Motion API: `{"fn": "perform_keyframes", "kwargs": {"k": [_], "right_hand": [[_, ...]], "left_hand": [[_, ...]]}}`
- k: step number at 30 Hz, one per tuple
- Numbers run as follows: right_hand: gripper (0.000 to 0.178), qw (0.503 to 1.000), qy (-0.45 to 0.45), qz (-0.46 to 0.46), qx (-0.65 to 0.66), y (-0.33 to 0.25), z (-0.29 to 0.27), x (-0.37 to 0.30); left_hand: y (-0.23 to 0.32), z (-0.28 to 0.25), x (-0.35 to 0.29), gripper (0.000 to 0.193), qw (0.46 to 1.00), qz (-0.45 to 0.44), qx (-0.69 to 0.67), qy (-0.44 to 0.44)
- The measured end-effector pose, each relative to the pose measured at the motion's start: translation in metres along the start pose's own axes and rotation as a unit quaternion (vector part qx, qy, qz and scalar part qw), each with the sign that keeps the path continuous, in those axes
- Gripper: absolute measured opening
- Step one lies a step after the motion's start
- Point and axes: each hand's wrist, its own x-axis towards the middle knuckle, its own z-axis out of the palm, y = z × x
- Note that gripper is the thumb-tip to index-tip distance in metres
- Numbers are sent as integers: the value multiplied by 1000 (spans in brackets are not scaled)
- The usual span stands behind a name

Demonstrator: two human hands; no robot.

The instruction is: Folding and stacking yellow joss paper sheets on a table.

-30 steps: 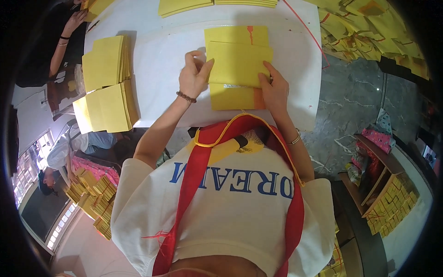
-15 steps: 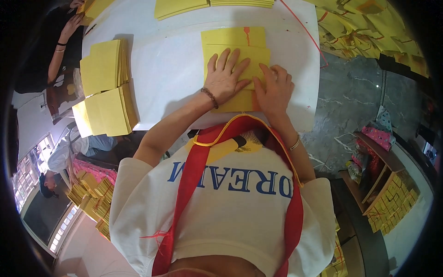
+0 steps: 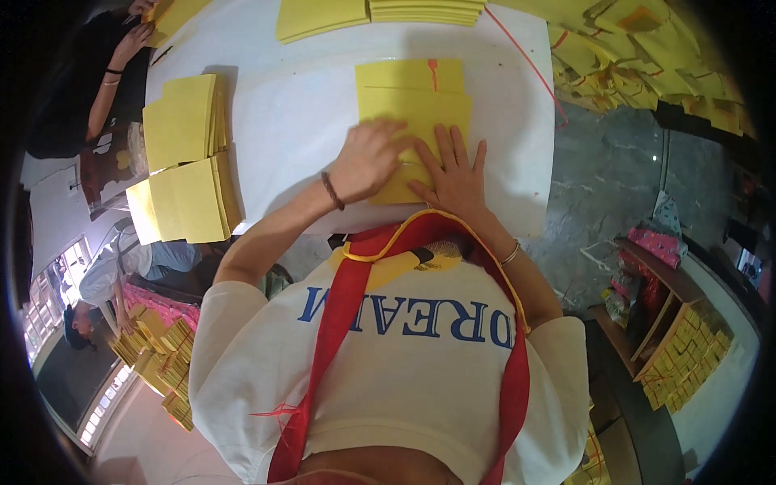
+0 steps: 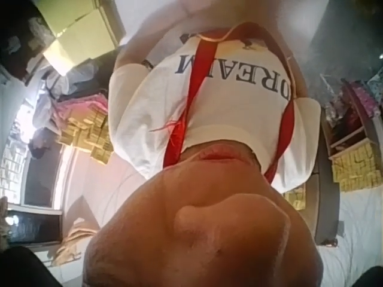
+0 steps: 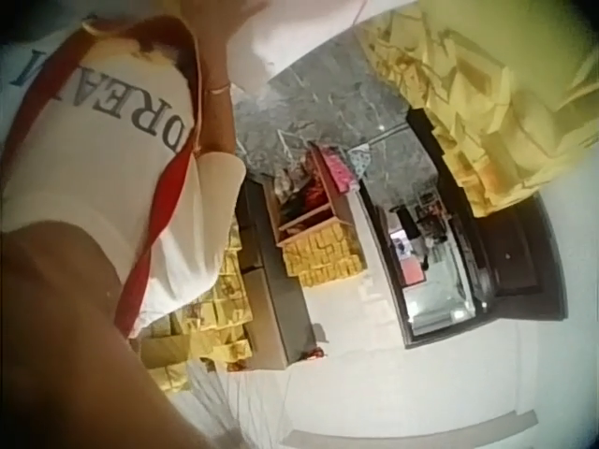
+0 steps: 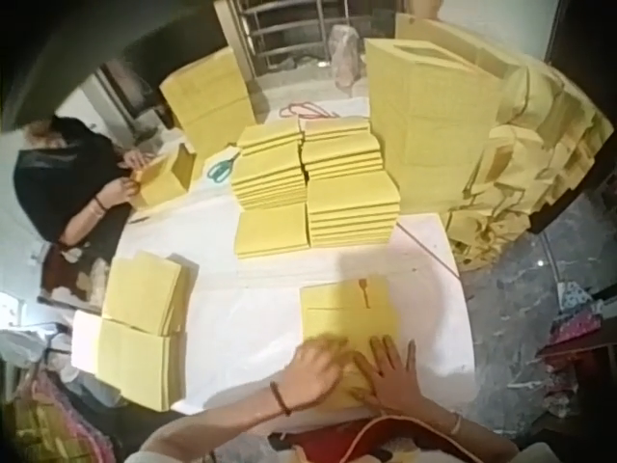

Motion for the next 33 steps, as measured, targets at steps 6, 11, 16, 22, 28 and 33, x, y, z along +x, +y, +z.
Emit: {"fn": "perform_keyframes", "kwargs": {"k": [6, 11, 16, 22, 28, 33], "right_hand": [[49, 833, 50, 152, 529, 30, -23, 1], [44, 796, 215, 257, 504, 44, -36, 2], [35, 856, 239, 269, 371, 65, 12, -19], [30, 931, 191, 207, 232, 61, 7, -11], [30, 928, 183, 249, 209, 52, 4, -10], [29, 934, 175, 237, 202, 51, 1, -8]], "left_hand": [[12, 16, 0, 41, 987, 16, 157, 7], [-13, -10, 13, 42, 997, 1, 41, 70], [-83, -86, 36, 50, 941, -70, 138, 302], [-197, -62, 72, 44, 924, -99, 274, 247], [-219, -40, 80, 42, 952, -120, 258, 114], [-211, -19, 70, 54, 949, -163, 267, 46]]}}
